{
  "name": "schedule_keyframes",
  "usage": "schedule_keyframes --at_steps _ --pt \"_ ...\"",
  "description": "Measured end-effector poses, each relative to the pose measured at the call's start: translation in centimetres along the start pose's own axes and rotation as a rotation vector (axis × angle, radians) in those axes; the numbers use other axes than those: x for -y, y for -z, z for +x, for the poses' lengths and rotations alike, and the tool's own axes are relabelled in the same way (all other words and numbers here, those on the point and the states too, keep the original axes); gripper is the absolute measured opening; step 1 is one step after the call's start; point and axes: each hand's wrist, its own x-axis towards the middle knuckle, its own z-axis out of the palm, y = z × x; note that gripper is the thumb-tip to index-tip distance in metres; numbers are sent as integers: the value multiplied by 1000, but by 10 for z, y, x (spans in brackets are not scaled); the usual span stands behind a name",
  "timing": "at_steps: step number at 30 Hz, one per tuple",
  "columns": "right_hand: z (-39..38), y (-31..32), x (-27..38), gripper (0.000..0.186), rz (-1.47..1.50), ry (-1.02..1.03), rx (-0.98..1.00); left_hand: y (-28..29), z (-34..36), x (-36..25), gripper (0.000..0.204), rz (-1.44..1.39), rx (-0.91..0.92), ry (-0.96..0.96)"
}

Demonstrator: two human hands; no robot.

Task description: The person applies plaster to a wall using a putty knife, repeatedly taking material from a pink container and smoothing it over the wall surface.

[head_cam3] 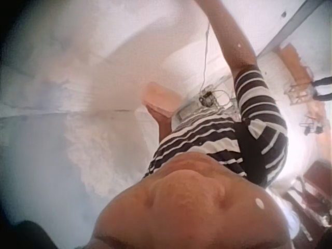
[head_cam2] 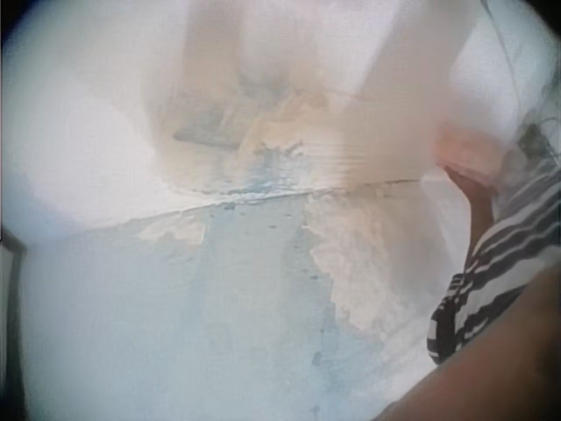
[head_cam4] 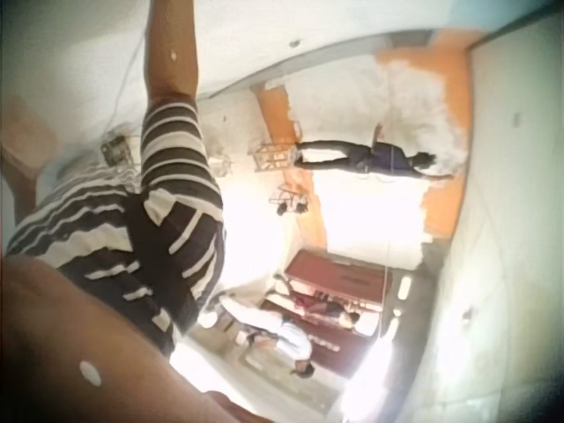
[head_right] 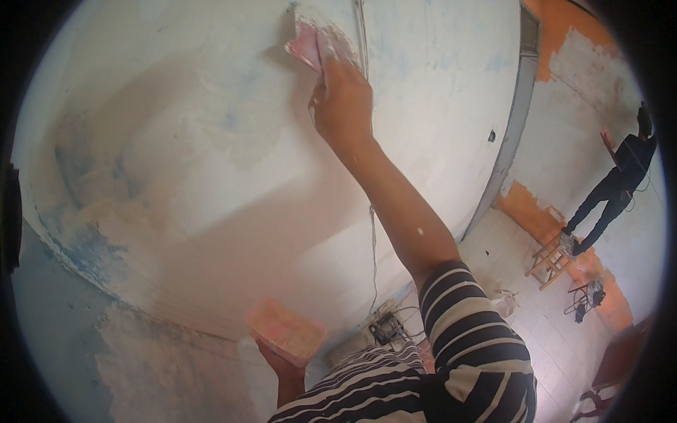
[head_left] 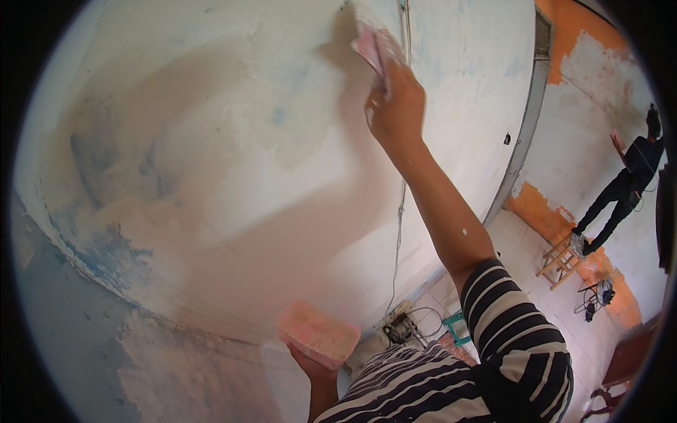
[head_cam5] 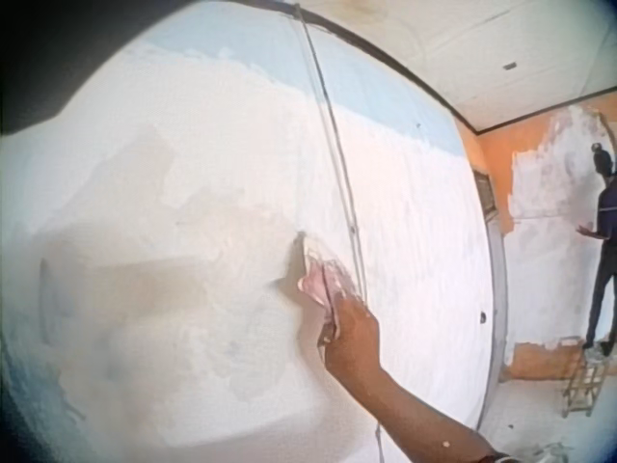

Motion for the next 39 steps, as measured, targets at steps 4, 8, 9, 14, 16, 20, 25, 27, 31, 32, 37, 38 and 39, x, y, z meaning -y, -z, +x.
schedule_keyframes --at_steps 4,8,9,14,16,20,25,27,31,32,37,38,39 --pt "-134 -75 6 60 -199 163 215 21 2 -2 70 6 16 -6" --pt "-256 -23 47 77 251 151 737 16 -4 1 71 19 5 -5" --pt "-241 -10 53 75 193 106 786 18 -2 0 71 39 9 -14" --pt "-47 9 19 56 126 40 -131 20 -3 -8 70 98 3 -80" --pt "-20 -2 3 31 -39 91 -153 20 -5 -5 70 147 3 -96" --pt "-178 -68 26 50 -44 80 345 8 -6 -5 68 79 -4 -61" --pt "-270 -22 68 76 234 207 811 2 -8 -13 66 37 -41 -72" --pt "-226 -9 49 63 118 211 628 2 -15 -14 64 51 -6 -82" --pt "-75 -8 17 29 251 -36 -18 2 -20 -22 65 21 -38 -86" --pt "-60 -11 13 25 270 -123 -60 7 -18 -21 65 31 -15 -60" --pt "-226 -59 79 50 148 112 356 17 -14 -23 66 -10 -27 -54" --pt "-240 -44 94 53 265 100 457 14 -16 -24 67 5 -39 -63" --pt "-245 -33 99 55 387 89 559 12 -18 -28 67 20 -54 -76"
